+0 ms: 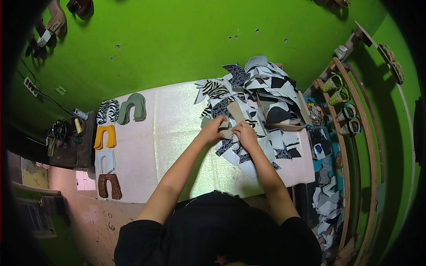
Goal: Sorting and organizing cut shoe upper components on a workbench.
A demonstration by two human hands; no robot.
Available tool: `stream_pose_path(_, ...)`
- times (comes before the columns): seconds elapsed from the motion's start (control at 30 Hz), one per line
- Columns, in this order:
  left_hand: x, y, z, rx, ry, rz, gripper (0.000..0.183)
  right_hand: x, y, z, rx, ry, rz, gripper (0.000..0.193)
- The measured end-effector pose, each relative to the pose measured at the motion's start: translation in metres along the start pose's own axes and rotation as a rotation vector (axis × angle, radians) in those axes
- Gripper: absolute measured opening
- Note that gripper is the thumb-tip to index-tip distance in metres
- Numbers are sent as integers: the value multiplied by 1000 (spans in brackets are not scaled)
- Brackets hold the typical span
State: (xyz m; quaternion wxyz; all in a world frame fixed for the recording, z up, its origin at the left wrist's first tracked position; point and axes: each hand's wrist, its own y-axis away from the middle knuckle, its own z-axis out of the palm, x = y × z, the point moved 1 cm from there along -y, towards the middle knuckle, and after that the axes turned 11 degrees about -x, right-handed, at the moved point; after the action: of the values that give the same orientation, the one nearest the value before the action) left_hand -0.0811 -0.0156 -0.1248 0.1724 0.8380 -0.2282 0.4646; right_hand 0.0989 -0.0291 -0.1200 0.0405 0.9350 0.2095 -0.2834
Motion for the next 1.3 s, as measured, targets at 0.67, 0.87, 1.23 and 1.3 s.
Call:
stream_pose_path(0.67, 5, 10, 11, 27, -107, 32, 55, 6, -10, -2, -58, 281, -269, 21)
stream_pose_path(0.87, 30, 13, 20, 126, -277, -17, 52, 11, -11, -1, -28, 291, -343, 16)
stream_pose_path(1.23, 39, 15, 27, 210, -379, -69, 54, -6, -12, -10, -17, 190, -354, 12)
stream_pose_path(1.3, 39, 14, 26, 251, -403, -62, 53, -11, -15, -18, -44, 146, -341, 13)
